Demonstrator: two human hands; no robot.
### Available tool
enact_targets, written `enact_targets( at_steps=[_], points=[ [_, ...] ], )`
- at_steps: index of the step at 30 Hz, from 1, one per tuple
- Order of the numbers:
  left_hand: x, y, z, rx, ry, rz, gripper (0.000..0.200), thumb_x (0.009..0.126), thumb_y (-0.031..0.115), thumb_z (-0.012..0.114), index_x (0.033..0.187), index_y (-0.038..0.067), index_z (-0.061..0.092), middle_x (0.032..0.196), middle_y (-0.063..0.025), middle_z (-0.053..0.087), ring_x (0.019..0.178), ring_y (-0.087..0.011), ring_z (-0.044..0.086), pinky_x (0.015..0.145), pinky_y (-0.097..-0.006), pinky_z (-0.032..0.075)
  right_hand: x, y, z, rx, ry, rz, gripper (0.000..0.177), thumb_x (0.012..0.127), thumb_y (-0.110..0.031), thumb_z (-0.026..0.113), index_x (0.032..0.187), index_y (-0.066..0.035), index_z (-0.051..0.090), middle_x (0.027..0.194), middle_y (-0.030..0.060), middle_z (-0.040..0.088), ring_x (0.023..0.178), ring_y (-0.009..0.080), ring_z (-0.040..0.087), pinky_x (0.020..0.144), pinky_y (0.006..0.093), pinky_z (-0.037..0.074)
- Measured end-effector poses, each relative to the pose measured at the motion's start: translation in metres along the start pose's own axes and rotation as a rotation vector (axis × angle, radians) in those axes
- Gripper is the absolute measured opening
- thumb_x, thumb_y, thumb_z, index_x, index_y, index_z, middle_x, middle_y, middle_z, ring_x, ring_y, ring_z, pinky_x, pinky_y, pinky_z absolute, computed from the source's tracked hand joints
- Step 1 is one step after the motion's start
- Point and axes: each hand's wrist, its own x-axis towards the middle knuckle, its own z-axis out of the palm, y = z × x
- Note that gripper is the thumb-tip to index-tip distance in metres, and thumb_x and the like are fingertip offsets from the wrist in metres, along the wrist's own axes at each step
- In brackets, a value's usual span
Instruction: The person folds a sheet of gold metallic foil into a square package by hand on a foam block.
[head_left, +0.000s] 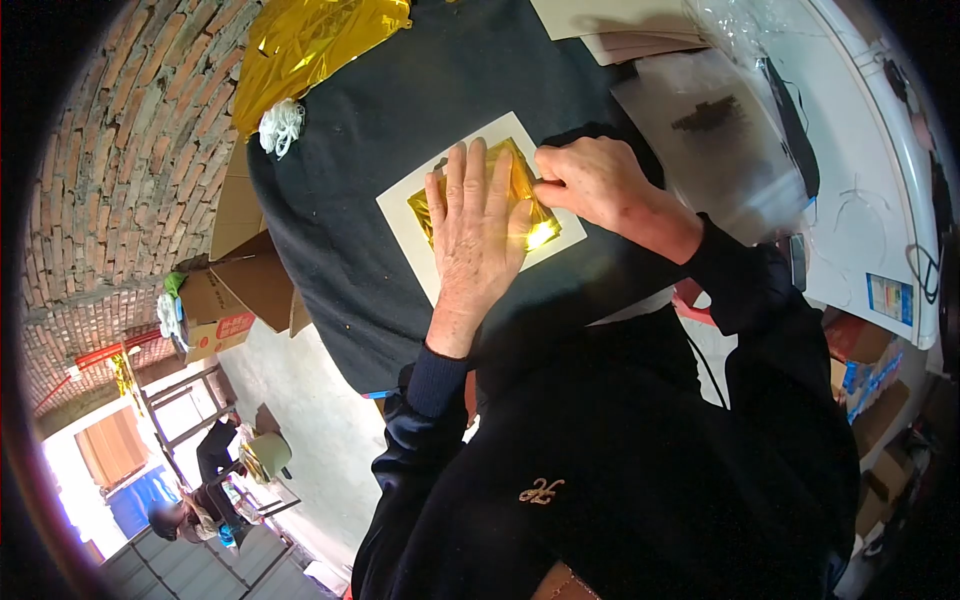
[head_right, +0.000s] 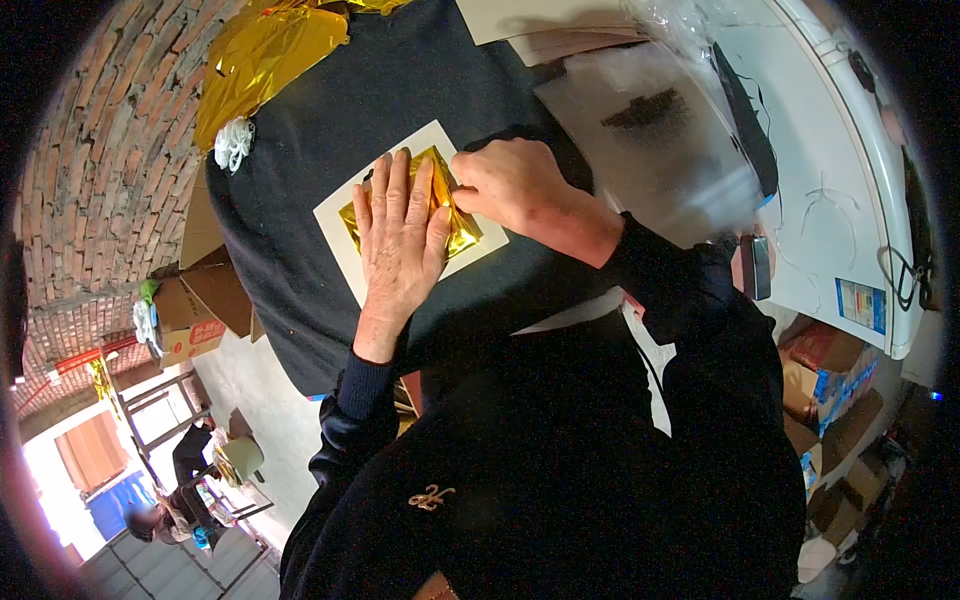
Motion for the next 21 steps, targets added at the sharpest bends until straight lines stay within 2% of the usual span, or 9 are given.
enact_targets(
  at_steps=[3, 6, 9, 12, 15, 18, 21],
  points=[
    [0.000, 0.000, 0.002, -0.010, 0.042, 0.022, 0.058, 0.107, 0.045, 0.045, 0.154, 0.011, 0.047, 0.162, -0.0174, 0.038, 0.155, -0.0378, 0.027, 0.126, -0.0597, 0.014, 0.004, -0.002, -0.005, -0.039, -0.099, 0.042, 0.028, 0.086, -0.037, 0.068, 0.086, -0.009, 0.069, 0.079, 0.0160, 0.072, 0.076, 0.0369, 0.074, 0.069, 0.0487, 0.059],
    [0.001, 0.002, -0.001, 0.032, -0.009, -0.010, 0.062, 0.109, 0.053, 0.039, 0.159, 0.016, 0.043, 0.167, -0.0142, 0.034, 0.158, -0.0337, 0.022, 0.128, -0.0564, 0.009, 0.005, -0.001, -0.007, -0.055, -0.082, 0.022, 0.028, 0.085, -0.037, 0.068, 0.083, -0.009, 0.069, 0.078, 0.0158, 0.072, 0.076, 0.0362, 0.074, 0.068, 0.0478, 0.059],
    [0.002, 0.003, -0.001, 0.037, -0.008, -0.018, 0.065, 0.108, 0.057, 0.039, 0.158, 0.016, 0.044, 0.166, -0.0140, 0.035, 0.157, -0.0341, 0.023, 0.128, -0.0571, 0.009, 0.004, 0.001, -0.006, -0.027, -0.057, 0.002, 0.028, 0.085, -0.037, 0.069, 0.081, -0.010, 0.070, 0.076, 0.0156, 0.071, 0.074, 0.0356, 0.074, 0.067, 0.0467, 0.059],
    [0.002, 0.003, -0.001, 0.033, -0.001, -0.016, 0.066, 0.107, 0.059, 0.040, 0.158, 0.017, 0.045, 0.166, -0.0139, 0.036, 0.157, -0.0344, 0.024, 0.128, -0.0577, 0.010, 0.002, 0.005, 0.001, -0.031, 0.038, -0.052, 0.025, 0.083, -0.033, 0.074, 0.078, -0.010, 0.066, 0.070, 0.0103, 0.068, 0.067, 0.0335, 0.069, 0.060, 0.0426, 0.053],
    [0.002, 0.002, 0.001, 0.048, 0.001, -0.015, 0.066, 0.107, 0.060, 0.040, 0.158, 0.017, 0.045, 0.166, -0.0140, 0.036, 0.157, -0.0346, 0.025, 0.127, -0.0579, 0.011, 0.003, 0.004, -0.001, -0.015, 0.019, -0.015, 0.025, 0.082, -0.032, 0.074, 0.077, -0.009, 0.065, 0.070, 0.0099, 0.068, 0.067, 0.0333, 0.069, 0.060, 0.0425, 0.053],
    [0.002, 0.002, 0.001, 0.053, 0.010, -0.018, 0.067, 0.106, 0.060, 0.042, 0.157, 0.017, 0.046, 0.165, -0.0143, 0.037, 0.156, -0.0352, 0.027, 0.127, -0.0584, 0.012, 0.003, 0.004, -0.004, 0.002, -0.006, -0.026, 0.029, 0.087, -0.037, 0.069, 0.079, -0.009, 0.067, 0.072, 0.0158, 0.069, 0.069, 0.0359, 0.072, 0.063, 0.0458, 0.058],
    [0.003, 0.003, 0.001, 0.056, 0.013, -0.022, 0.067, 0.105, 0.060, 0.046, 0.156, 0.018, 0.046, 0.164, -0.0146, 0.039, 0.155, -0.0362, 0.029, 0.126, -0.0589, 0.014, -0.002, 0.011, -0.001, 0.083, 0.069, -0.106, 0.028, 0.087, -0.036, 0.072, 0.082, -0.009, 0.066, 0.072, 0.0155, 0.069, 0.069, 0.0360, 0.072, 0.061, 0.0452, 0.056]
  ],
)
